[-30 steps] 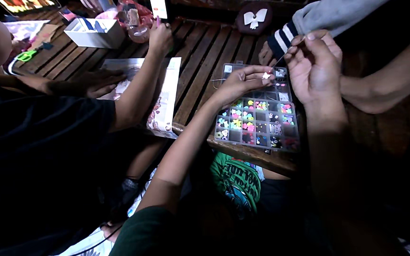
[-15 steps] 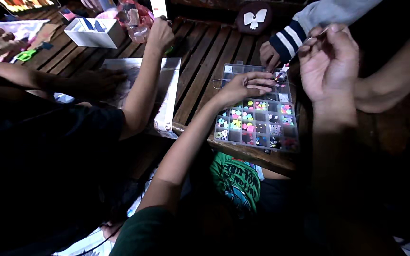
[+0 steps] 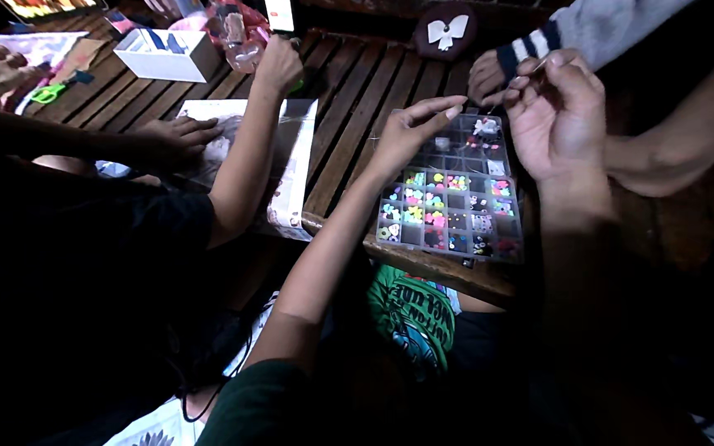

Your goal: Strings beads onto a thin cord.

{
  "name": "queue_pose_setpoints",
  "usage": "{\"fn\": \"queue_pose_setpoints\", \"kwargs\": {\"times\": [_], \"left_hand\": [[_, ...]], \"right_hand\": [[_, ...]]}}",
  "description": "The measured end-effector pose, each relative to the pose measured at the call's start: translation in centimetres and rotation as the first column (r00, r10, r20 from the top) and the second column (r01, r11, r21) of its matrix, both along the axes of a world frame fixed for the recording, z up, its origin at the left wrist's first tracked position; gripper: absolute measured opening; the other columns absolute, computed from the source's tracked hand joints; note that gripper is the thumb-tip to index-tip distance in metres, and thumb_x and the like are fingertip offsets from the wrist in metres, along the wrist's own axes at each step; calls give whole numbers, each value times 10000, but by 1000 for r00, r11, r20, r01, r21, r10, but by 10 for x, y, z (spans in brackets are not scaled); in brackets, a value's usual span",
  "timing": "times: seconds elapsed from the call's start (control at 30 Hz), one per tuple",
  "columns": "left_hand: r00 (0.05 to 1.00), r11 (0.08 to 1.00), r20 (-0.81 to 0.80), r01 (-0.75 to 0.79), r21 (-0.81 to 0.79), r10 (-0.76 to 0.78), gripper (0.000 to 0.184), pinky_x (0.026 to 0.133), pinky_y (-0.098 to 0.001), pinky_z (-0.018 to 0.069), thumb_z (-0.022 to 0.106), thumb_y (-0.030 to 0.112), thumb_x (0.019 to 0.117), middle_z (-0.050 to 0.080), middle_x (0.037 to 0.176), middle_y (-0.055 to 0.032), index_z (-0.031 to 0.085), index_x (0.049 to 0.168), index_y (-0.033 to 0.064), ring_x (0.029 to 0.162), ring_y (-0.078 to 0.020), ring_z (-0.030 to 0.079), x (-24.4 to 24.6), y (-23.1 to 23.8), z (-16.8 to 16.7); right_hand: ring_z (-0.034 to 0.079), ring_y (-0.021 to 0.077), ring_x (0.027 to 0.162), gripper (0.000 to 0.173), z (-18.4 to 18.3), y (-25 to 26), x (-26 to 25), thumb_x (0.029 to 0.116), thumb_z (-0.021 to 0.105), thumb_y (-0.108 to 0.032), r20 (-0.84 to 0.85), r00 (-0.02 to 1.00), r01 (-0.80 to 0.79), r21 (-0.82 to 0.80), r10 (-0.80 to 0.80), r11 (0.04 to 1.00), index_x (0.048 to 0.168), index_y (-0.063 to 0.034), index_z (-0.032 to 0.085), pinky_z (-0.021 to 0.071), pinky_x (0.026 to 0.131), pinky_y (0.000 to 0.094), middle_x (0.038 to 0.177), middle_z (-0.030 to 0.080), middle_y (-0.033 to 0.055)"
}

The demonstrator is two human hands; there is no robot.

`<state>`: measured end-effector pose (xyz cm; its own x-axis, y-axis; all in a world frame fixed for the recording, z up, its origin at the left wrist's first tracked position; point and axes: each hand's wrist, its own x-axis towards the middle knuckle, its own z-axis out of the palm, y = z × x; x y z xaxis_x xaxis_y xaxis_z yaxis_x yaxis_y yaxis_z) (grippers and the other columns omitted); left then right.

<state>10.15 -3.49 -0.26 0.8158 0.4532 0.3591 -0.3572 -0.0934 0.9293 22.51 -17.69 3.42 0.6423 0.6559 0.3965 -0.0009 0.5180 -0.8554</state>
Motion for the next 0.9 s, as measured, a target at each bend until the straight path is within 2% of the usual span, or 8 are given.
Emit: {"fn": "queue_pose_setpoints", "kwargs": {"times": [0.17,0.23,0.3,0.5,0.6,0.67,0.77,0.9], "left_hand": [[999,998,11,53,20,-53,233,948,-253,520,588,33,1010,677,1221,-102,685,1205,-52,1083,-80,634,-1,-2,1],[998,998,18,67,15,-67,173,869,-237,551,606,21,994,676,1145,-78,695,1124,-51,973,-61,645,0,-3,-1],[998,997,22,64,29,-65,118,825,-225,544,617,18,984,680,1094,-55,704,1040,-38,930,-46,635,1,-3,-2],[996,993,-28,87,81,-85,122,958,-252,513,608,8,986,687,1145,-93,711,1022,-46,1073,-76,631,-1,-3,-2],[994,990,-49,99,101,-95,127,963,-252,510,609,20,989,687,1150,-95,711,1029,-44,1079,-76,630,0,-3,-2],[996,992,-49,84,90,-80,137,927,-239,519,604,26,996,692,1107,-76,704,1055,-48,1019,-56,633,-1,-3,-1],[996,996,-50,71,44,-69,117,812,-212,530,604,38,1003,685,944,-5,691,1053,-23,849,-17,625,-1,-3,-1],[996,992,-61,78,95,-72,100,797,-221,555,633,35,987,692,913,-10,697,1032,-28,824,-24,645,3,0,2]], "right_hand": [[670,46,889,229,-2,5,-10,1077,363,-92,16,998,-54,-59,55,997,993,-165,563,565,874,231,970,681,-62],[674,46,907,225,-4,5,-12,1084,366,-100,32,996,-85,-80,87,993,997,-165,563,566,892,235,986,685,-62],[677,48,907,236,-5,6,-11,1084,367,-98,43,995,-84,-91,88,992,993,-161,576,568,890,240,985,694,-61],[676,47,905,232,-3,5,-7,1088,350,-89,-37,999,-13,-57,11,998,1000,-153,555,565,879,224,987,684,-50],[671,43,899,224,-2,3,-4,1087,352,-84,-47,999,13,-45,-15,999,1002,-149,550,562,882,214,985,673,-52],[678,51,896,219,-2,3,-4,1084,366,-84,-9,999,40,-67,-41,997,999,-143,559,567,880,228,979,684,-49],[679,64,898,157,-6,5,-4,1074,417,-93,120,991,81,-124,-66,989,1021,-130,560,578,874,263,987,683,-54],[652,39,909,119,-11,8,-1,1055,497,-123,214,970,155,-188,-114,970,1026,-118,613,553,831,230,1005,677,-55]]}}
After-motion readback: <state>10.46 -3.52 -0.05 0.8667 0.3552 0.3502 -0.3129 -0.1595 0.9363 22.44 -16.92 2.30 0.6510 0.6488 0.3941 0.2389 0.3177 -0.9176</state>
